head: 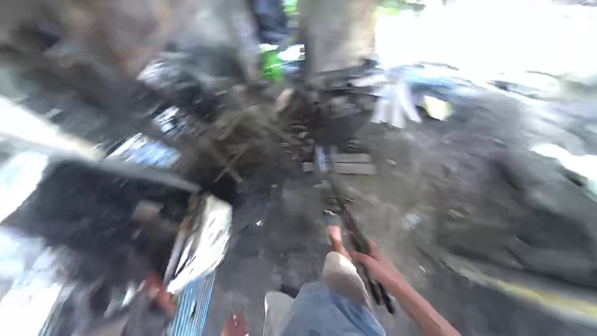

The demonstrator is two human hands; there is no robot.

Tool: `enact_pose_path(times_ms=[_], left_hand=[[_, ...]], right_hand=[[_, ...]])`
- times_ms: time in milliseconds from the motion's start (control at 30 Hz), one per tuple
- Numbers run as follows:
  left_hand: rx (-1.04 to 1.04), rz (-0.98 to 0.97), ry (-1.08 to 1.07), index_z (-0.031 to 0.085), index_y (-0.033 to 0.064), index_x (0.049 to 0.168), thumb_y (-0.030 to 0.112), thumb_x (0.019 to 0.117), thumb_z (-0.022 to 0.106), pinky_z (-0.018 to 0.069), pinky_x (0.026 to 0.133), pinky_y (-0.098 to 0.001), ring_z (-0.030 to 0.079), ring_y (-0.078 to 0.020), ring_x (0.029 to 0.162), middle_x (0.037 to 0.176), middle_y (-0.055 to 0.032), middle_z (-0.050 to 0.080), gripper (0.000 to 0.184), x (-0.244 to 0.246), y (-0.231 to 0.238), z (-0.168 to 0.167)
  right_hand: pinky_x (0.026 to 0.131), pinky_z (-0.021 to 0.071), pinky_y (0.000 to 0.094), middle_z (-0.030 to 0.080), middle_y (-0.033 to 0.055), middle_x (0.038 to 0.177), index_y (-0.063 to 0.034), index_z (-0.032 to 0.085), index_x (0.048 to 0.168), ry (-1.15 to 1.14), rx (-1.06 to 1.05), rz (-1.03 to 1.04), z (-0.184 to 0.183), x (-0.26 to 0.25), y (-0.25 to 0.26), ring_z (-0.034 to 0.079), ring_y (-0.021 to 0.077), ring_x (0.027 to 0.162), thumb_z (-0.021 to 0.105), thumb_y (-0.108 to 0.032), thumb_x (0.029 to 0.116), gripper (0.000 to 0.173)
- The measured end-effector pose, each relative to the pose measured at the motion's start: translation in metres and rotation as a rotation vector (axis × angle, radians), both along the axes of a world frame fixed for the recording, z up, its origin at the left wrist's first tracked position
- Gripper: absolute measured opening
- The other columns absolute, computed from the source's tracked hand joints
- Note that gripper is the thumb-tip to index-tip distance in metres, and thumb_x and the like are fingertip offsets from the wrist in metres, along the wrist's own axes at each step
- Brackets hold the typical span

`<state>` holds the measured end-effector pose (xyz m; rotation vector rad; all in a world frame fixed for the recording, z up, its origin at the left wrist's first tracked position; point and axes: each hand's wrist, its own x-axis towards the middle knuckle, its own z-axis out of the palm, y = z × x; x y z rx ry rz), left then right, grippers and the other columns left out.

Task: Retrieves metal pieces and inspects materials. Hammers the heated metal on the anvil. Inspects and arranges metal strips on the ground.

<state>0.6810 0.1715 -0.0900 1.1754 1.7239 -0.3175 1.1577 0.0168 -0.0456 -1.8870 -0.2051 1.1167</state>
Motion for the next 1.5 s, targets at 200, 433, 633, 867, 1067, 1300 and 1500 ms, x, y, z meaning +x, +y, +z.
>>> enact_pose_path(times_ms=[200,433,633,867,1067,1300,1500], left_hand=[[-0.065,0.279,0.326,0.066,0.0058,0.131,0.038,0.0988,0.062,0.0533,0.097,-0.0666,0.067,-0.0435,0.114,0.124,-0.0245,0.069,0.046,-0.259,-0.152,0.081],[0.036,0.981,0.141,0.063,0.0032,0.131,0.038,0.1054,0.055,0.0628,0.079,-0.0562,0.076,-0.0356,0.090,0.111,-0.0210,0.074,0.044,-0.332,-0.278,0.075],[-0.042,1.151,-0.083,0.063,0.0056,0.131,0.033,0.1053,0.058,0.0635,0.072,-0.0517,0.076,-0.0325,0.084,0.107,-0.0174,0.075,0.038,-0.333,-0.291,0.104],[0.050,0.736,0.174,0.068,0.0087,0.128,0.041,0.1033,0.055,0.0570,0.094,-0.0596,0.072,-0.0340,0.107,0.119,-0.0174,0.072,0.042,-0.428,-0.142,0.080],[0.108,0.660,0.197,0.056,0.0044,0.141,0.057,0.0987,0.058,0.0514,0.099,-0.0642,0.062,-0.0407,0.124,0.137,-0.0229,0.061,0.068,-0.455,0.119,0.013],[-0.013,0.571,0.326,0.036,0.0042,0.157,0.055,0.0820,0.077,0.0529,0.091,-0.0668,0.045,-0.0540,0.134,0.159,-0.0330,0.027,0.099,-0.449,0.248,-0.134],[-0.031,0.962,0.058,0.061,-0.0019,0.128,0.026,0.0900,0.071,0.0605,0.084,-0.0566,0.071,-0.0384,0.104,0.123,-0.0260,0.067,0.048,-0.475,0.230,-0.100]], right_hand=[[0.084,0.0605,0.0450,0.067,0.0171,0.117,0.0047,0.052,0.132,-0.032,-0.130,0.607,0.059,-0.130,0.021,0.069,0.0237,0.098,0.069,0.004,0.0813,0.054],[0.076,0.0552,0.0556,0.068,0.0174,0.104,-0.0062,0.064,0.125,-0.232,-0.276,1.340,0.038,-0.269,0.089,0.066,0.0314,0.091,0.070,-0.003,0.0833,0.042],[0.084,0.0548,0.0576,0.067,0.0204,0.113,-0.0061,0.061,0.132,-0.310,-0.322,1.713,0.029,-0.398,0.143,0.066,0.0354,0.099,0.062,-0.005,0.0922,0.040],[0.085,0.0536,0.0594,0.068,0.0205,0.111,-0.0065,0.062,0.129,-0.372,-0.427,1.777,0.010,-0.490,0.188,0.067,0.0363,0.101,0.059,-0.008,0.0949,0.034],[0.092,0.0532,0.0598,0.068,0.0257,0.116,0.0000,0.060,0.135,-0.412,-0.564,1.668,-0.002,-0.518,0.193,0.068,0.0407,0.105,0.060,-0.008,0.0980,0.038],[0.092,0.0534,0.0611,0.069,0.0265,0.115,0.0029,0.060,0.136,-0.375,-0.737,1.575,0.037,-0.549,0.195,0.068,0.0418,0.104,0.065,-0.012,0.0929,0.046],[0.092,0.0535,0.0608,0.070,0.0218,0.114,-0.0040,0.063,0.134,-0.299,-0.742,1.558,0.022,-0.594,0.206,0.068,0.0383,0.104,0.064,-0.013,0.0941,0.040]])
